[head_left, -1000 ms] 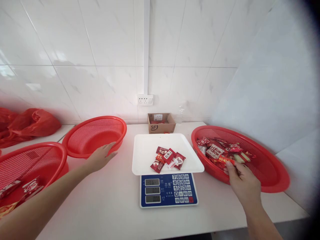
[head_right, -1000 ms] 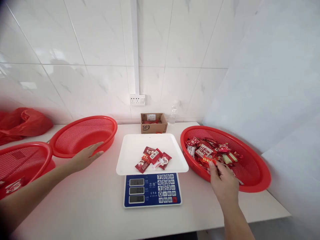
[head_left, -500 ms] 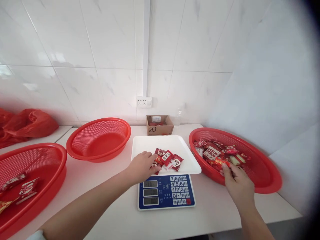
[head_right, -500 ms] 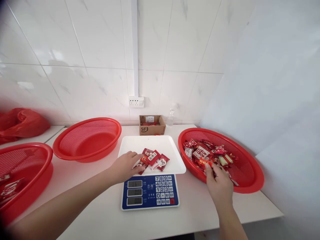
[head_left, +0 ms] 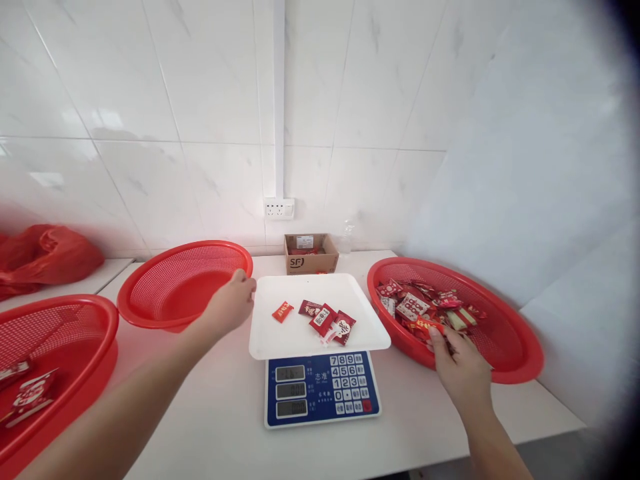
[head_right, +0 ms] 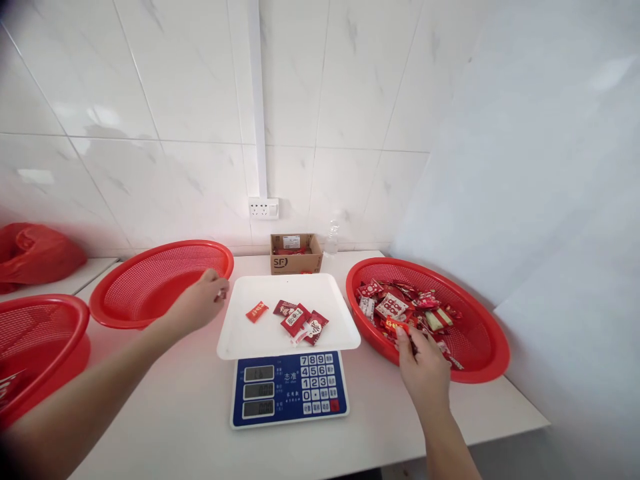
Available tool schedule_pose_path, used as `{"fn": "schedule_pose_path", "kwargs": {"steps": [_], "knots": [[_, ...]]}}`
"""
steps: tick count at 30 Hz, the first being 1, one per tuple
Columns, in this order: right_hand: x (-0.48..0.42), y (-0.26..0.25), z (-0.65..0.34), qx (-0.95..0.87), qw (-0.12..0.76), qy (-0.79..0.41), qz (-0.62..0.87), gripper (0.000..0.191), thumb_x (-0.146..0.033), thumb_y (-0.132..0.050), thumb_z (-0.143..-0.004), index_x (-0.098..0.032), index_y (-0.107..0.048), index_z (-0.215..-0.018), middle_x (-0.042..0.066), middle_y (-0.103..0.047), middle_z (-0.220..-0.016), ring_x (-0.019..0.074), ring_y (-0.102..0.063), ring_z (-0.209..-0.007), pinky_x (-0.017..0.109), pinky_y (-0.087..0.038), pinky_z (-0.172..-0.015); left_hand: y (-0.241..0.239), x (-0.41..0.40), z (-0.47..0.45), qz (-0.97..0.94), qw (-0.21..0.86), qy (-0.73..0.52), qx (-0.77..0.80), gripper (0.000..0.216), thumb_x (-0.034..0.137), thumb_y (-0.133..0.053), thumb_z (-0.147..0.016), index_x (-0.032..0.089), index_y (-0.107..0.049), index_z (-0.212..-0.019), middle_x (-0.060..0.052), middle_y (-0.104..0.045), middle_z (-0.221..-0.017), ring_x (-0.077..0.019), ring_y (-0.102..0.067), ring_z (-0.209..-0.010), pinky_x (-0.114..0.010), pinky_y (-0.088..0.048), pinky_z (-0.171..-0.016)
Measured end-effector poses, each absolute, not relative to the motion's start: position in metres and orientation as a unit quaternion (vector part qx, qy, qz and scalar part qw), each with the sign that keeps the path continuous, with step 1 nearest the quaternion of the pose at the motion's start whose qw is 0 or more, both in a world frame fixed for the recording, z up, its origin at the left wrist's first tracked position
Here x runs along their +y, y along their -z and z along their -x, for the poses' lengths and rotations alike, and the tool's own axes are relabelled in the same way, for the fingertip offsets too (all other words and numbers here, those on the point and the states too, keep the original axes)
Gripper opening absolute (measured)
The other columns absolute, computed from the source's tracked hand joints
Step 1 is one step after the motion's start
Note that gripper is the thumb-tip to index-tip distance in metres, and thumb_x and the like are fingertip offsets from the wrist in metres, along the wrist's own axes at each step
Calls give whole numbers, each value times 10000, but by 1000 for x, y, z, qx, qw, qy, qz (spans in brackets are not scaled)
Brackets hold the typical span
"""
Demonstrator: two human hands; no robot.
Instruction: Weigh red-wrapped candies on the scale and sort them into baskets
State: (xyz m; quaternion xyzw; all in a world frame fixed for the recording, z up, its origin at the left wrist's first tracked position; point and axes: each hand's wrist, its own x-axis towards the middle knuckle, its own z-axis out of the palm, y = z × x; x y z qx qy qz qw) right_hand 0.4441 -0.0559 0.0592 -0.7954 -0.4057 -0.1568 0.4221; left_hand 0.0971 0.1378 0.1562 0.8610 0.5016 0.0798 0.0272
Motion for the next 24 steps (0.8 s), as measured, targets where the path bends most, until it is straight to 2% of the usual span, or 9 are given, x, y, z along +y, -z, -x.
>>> {"fn": "schedule_pose_path", "kwargs": {"steps": [4,6,8,10,12,14,17,19,24], "knots": [[-56,-59,-443,-398,416,152,803,529,-628,-357,-795,-197,-660,-828,90,-666,-731,259,-597,-715,356,-434,-624,-164,164,-65,-820,-19,-86,566,280,157,-305,-828,160,-566,-927,-133,-491,-1055,-221,-594,-770,-319,-461,-578],[-55,-60,-443,-397,417,147,804,534,-634,-348,-793,-199,-657,-819,91,-666,-742,260,-597,-720,358,-434,-625,-163,170,-58,-811,-38,-90,577,307,186,-311,-837,137,-575,-986,-181,-472,-1142,-315,-558,-962,-415,-472,-702],[-55,-60,-442,-398,417,141,805,536,-636,-346,-790,-196,-653,-813,94,-664,-739,259,-596,-718,359,-434,-627,-158,169,-62,-821,-42,-97,561,341,254,-322,-858,131,-572,-1055,-201,-423,-1264,-372,-447,-1143,-507,-408,-857],[-55,-61,-442,-396,417,138,806,541,-638,-346,-787,-191,-650,-818,97,-662,-733,261,-595,-718,362,-434,-631,-150,162,-75,-850,-22,-97,517,381,347,-330,-879,164,-554,-1128,-153,-405,-1343,-324,-371,-1243,-470,-341,-979],[-55,-60,-442,-394,416,138,808,544,-638,-344,-786,-189,-649,-827,96,-660,-724,262,-595,-718,363,-432,-631,-139,150,-96,-884,17,-89,460,433,446,-323,-886,222,-503,-1210,-76,-414,-1381,-221,-359,-1278,-346,-336,-1019],[-54,-60,-443,-394,416,136,808,541,-631,-344,-790,-189,-651,-841,93,-660,-722,264,-598,-726,365,-433,-636,-129,138,-120,-910,76,-73,400,530,539,-308,-870,271,-382,-1321,-35,-332,-1452,-175,-325,-1310,-299,-340,-1022],[-54,-58,-445,-400,414,140,806,529,-619,-348,-799,-191,-656,-846,91,-661,-733,265,-600,-740,361,-434,-638,-120,122,-154,-923,205,-31,323,740,651,-320,-809,259,-174,-1420,-85,-103,-1526,-249,-105,-1385,-452,-234,-1074],[-55,-57,-445,-405,410,149,803,524,-616,-348,-803,-194,-657,-839,91,-661,-737,263,-599,-736,355,-431,-627,-117,116,-173,-926,237,-6,293,825,705,-327,-765,265,-120,-1431,-99,-22,-1529,-286,19,-1384,-554,-132,-1072],[-56,-57,-445,-406,405,146,806,518,-607,-351,-811,-187,-651,-858,101,-668,-778,264,-604,-747,343,-435,-612,-109,112,-205,-953,197,2,231,862,759,-343,-705,302,-177,-1416,-99,-98,-1524,-323,25,-1381,-619,-40,-1045]]}}
